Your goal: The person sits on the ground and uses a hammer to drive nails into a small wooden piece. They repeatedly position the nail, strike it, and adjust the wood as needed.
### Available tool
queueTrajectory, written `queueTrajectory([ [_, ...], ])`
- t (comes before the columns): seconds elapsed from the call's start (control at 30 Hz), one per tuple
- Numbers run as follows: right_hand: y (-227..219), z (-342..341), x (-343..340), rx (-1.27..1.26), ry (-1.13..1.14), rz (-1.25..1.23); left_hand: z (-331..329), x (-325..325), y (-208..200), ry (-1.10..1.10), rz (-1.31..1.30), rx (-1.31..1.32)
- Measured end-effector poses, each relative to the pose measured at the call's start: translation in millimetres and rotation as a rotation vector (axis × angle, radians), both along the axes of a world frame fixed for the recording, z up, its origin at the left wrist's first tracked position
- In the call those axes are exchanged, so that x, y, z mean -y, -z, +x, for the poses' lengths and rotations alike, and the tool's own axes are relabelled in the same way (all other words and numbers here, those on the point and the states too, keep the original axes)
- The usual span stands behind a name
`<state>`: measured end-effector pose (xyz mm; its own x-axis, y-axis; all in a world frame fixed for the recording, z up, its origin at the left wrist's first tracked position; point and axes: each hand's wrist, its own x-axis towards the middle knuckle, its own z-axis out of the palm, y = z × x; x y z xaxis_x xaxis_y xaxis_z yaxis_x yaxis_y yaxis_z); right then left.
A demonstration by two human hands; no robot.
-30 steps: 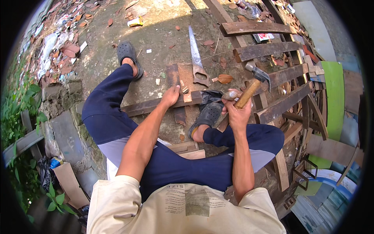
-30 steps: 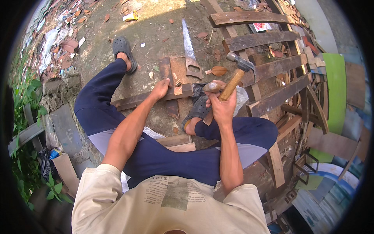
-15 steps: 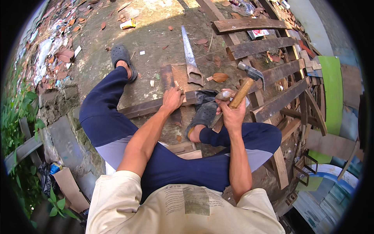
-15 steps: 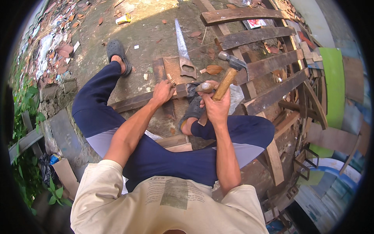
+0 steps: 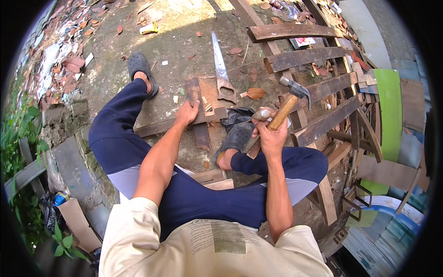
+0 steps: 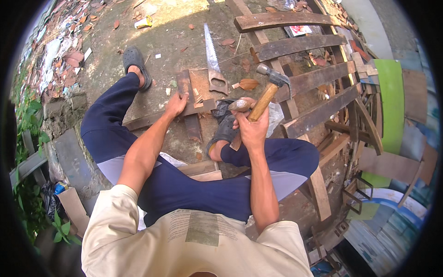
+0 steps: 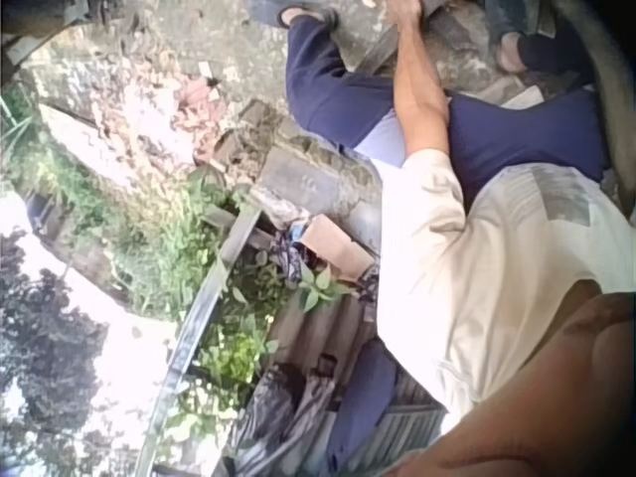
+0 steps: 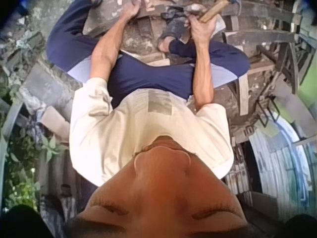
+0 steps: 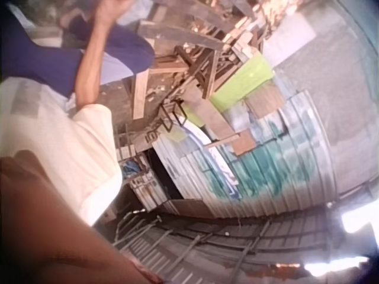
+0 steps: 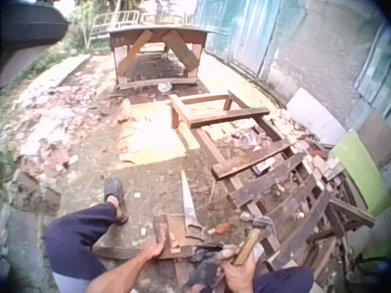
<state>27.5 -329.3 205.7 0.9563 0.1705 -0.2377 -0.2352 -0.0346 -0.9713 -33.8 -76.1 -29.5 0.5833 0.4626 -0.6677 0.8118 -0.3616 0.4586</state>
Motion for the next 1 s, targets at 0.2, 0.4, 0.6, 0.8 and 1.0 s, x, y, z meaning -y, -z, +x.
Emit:
queueTrajectory([
  [0.2, -1.4, 0.5, -1.3, 0.021, 0.003, 0.025, -21.3, -9.4, -25.3, 0.395, 0.031, -0.125],
  [0.4, -4.0, -0.7, -0.3, 0.080, -0.020, 0.063, -40.6, 2.3, -41.3, 0.599, 0.083, -0.250],
  [0.6, -6.2, -1.3, 3.4, 0.072, -0.002, 0.052, -39.5, -1.0, -41.5, 0.574, -0.032, -0.308],
  [0.8, -8.1, -0.2, 7.0, 0.091, 0.024, 0.105, -76.8, 27.5, -49.5, 0.678, 0.330, 0.042],
  [1.0, -9.6, 1.3, 9.0, 0.086, 0.029, 0.101, -64.2, 30.6, -36.1, 0.613, 0.468, 0.304],
])
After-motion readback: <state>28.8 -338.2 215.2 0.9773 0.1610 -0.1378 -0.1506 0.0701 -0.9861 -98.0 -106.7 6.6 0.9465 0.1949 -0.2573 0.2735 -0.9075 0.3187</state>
